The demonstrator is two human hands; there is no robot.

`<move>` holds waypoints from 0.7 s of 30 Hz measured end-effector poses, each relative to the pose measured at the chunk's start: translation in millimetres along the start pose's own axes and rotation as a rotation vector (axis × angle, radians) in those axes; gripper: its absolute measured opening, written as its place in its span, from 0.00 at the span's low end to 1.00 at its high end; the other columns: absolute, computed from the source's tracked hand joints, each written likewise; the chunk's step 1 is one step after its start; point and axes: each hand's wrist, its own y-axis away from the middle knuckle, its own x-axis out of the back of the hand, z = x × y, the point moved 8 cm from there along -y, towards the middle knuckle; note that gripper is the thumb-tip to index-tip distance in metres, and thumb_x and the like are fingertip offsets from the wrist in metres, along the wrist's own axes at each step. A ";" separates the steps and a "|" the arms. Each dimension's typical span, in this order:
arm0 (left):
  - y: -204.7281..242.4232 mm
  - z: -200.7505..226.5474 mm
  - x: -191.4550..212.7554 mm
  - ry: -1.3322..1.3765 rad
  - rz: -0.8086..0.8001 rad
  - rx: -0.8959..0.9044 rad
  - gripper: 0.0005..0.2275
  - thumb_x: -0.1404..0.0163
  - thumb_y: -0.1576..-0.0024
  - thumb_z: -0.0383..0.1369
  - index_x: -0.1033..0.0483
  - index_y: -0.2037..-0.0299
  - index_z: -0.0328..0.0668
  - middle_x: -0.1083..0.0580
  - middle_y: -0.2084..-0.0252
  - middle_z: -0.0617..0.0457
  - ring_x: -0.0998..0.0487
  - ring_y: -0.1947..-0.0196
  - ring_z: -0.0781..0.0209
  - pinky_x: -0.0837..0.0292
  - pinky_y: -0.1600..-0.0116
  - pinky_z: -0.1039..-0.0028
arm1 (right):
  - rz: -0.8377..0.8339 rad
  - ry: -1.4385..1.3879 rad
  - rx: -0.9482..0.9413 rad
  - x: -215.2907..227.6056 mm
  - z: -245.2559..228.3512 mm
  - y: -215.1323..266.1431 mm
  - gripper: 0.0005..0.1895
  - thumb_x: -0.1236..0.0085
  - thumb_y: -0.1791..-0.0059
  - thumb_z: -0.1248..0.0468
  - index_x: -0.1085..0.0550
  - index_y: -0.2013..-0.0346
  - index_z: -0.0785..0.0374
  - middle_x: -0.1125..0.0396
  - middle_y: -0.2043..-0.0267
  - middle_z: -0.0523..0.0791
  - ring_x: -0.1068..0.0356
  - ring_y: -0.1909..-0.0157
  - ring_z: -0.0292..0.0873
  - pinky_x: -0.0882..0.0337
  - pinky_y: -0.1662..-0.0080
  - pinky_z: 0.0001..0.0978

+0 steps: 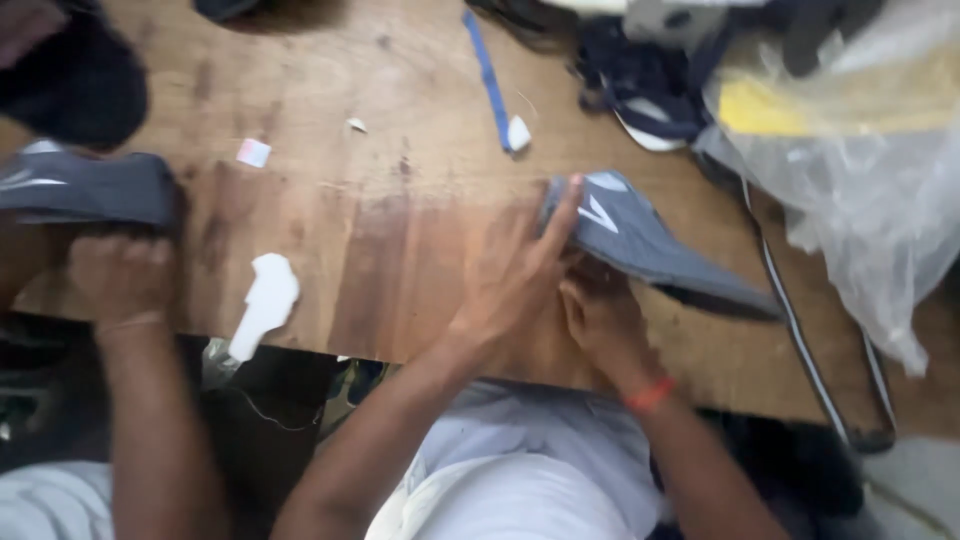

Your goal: Assembling shoe uppers by inserting foam padding components into the fabric shells.

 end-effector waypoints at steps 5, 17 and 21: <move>-6.5 7.9 -89.4 0.061 -0.622 0.182 0.21 0.57 0.41 0.26 0.31 0.35 0.46 0.26 0.48 0.40 0.22 0.53 0.43 0.25 0.53 0.56 | -0.624 0.375 -0.251 -73.0 -18.1 39.2 0.18 0.50 0.45 0.54 0.27 0.44 0.56 0.33 0.41 0.51 0.37 0.35 0.55 0.47 0.25 0.57; -92.0 -183.3 -88.3 0.308 -0.013 0.548 0.27 0.46 0.46 0.32 0.36 0.34 0.38 0.44 0.31 0.32 0.45 0.31 0.34 0.48 0.30 0.53 | -0.091 0.273 -0.034 -18.4 -41.9 40.3 0.26 0.52 0.46 0.58 0.33 0.32 0.55 0.41 0.27 0.44 0.46 0.25 0.49 0.48 0.29 0.52; -79.9 -396.4 -83.5 0.400 0.114 0.610 0.30 0.44 0.47 0.34 0.37 0.34 0.36 0.49 0.26 0.29 0.51 0.25 0.31 0.54 0.24 0.52 | -0.083 0.305 -0.093 -22.2 -34.9 25.8 0.26 0.52 0.45 0.52 0.35 0.33 0.53 0.43 0.26 0.42 0.46 0.25 0.46 0.49 0.28 0.52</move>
